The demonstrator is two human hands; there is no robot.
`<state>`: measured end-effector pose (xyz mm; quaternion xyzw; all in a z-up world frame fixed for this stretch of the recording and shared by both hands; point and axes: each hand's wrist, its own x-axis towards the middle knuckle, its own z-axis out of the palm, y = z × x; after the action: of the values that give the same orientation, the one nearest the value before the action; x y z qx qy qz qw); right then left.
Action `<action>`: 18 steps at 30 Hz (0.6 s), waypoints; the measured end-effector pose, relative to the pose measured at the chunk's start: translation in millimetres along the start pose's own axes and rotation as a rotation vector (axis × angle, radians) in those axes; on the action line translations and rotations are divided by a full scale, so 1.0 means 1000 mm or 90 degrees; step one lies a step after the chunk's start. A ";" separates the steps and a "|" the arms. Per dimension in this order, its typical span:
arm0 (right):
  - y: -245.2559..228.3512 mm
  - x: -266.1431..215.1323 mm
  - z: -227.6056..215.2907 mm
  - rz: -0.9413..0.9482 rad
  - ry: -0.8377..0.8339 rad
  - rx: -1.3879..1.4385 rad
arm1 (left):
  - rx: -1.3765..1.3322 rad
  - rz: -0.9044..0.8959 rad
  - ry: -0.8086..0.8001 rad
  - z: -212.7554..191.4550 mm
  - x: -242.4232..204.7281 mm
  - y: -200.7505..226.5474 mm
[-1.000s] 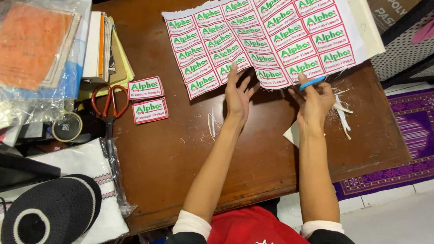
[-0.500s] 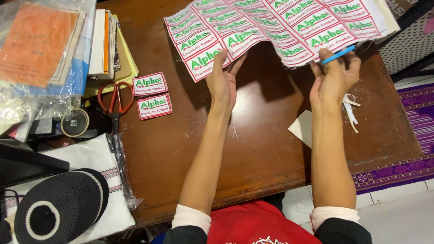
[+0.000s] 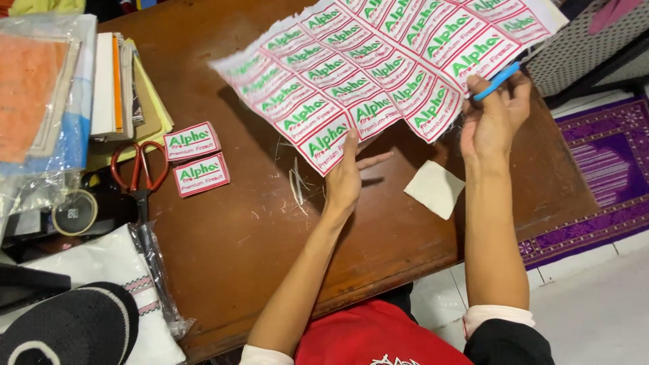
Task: Trimming and separating individual labels from a printed sheet using scissors
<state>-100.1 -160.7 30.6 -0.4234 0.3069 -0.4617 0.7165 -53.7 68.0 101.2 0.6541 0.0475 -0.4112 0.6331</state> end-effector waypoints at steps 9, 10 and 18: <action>0.010 -0.025 -0.010 0.051 0.032 0.021 | -0.270 0.398 0.023 -0.004 0.127 -0.130; 0.010 -0.026 -0.008 0.062 0.029 0.033 | -0.244 0.405 0.006 -0.002 0.118 -0.127; 0.022 -0.039 0.000 0.093 0.032 0.085 | 0.033 0.369 0.028 0.013 0.057 -0.073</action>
<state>-106.3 -120.5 13.2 -0.3398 0.3232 -0.4381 0.7669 -64.5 44.8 11.3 0.6652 -0.1380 -0.1997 0.7061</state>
